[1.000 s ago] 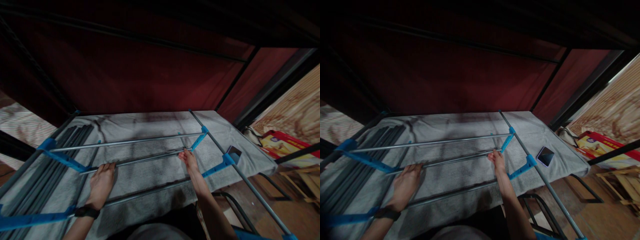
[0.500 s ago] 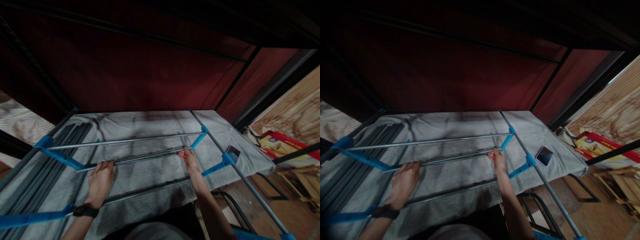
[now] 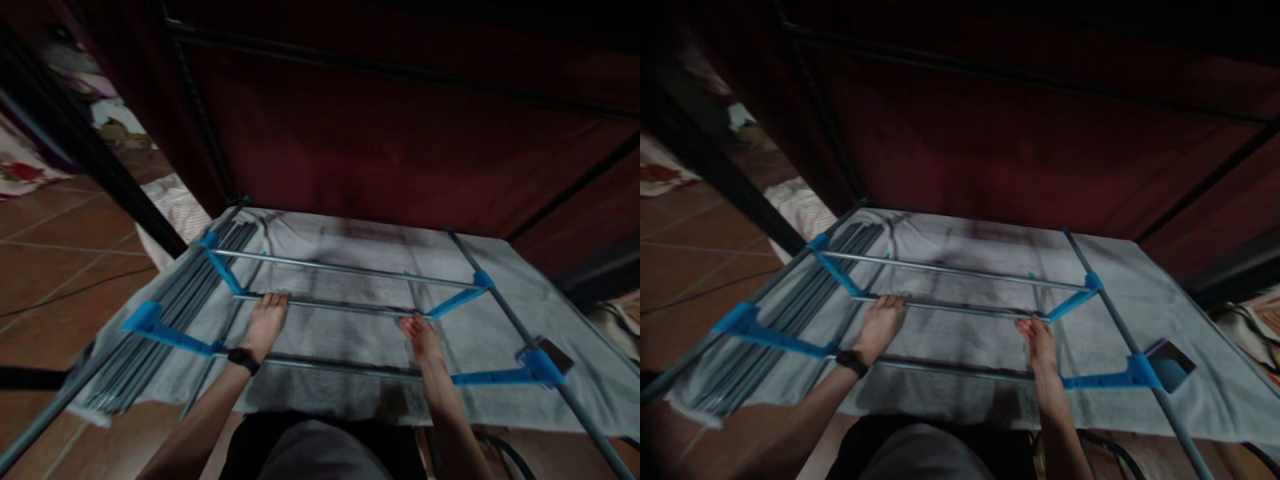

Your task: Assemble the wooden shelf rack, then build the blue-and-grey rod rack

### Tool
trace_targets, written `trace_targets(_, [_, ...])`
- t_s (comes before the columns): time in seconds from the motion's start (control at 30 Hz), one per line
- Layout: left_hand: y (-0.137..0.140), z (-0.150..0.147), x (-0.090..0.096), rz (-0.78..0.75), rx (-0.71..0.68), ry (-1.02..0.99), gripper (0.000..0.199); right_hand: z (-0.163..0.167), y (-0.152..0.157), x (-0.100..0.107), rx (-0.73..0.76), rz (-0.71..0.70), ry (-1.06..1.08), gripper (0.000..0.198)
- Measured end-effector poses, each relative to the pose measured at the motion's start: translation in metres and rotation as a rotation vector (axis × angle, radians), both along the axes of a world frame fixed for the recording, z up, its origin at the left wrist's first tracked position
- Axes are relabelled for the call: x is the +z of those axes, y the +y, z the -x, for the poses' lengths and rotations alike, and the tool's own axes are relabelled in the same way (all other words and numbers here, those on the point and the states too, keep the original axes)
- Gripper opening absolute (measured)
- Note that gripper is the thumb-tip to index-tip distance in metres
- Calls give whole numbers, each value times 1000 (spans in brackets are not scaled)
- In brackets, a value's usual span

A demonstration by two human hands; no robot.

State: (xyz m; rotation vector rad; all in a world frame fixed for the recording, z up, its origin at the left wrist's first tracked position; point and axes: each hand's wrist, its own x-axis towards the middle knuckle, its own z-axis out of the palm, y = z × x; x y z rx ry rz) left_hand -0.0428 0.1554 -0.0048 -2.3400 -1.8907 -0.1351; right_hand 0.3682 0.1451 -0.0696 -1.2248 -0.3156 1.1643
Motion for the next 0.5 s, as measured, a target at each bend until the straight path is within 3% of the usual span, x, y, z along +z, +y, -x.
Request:
trace_targets(0.17, [-1,2,-8,-1,-39,1,40,-5,0,-19,14,54,18,10])
trace_targets(0.5, [-5,2,-26,-38,-65,-40,47,-9,-4,-24,31,96,-25,11])
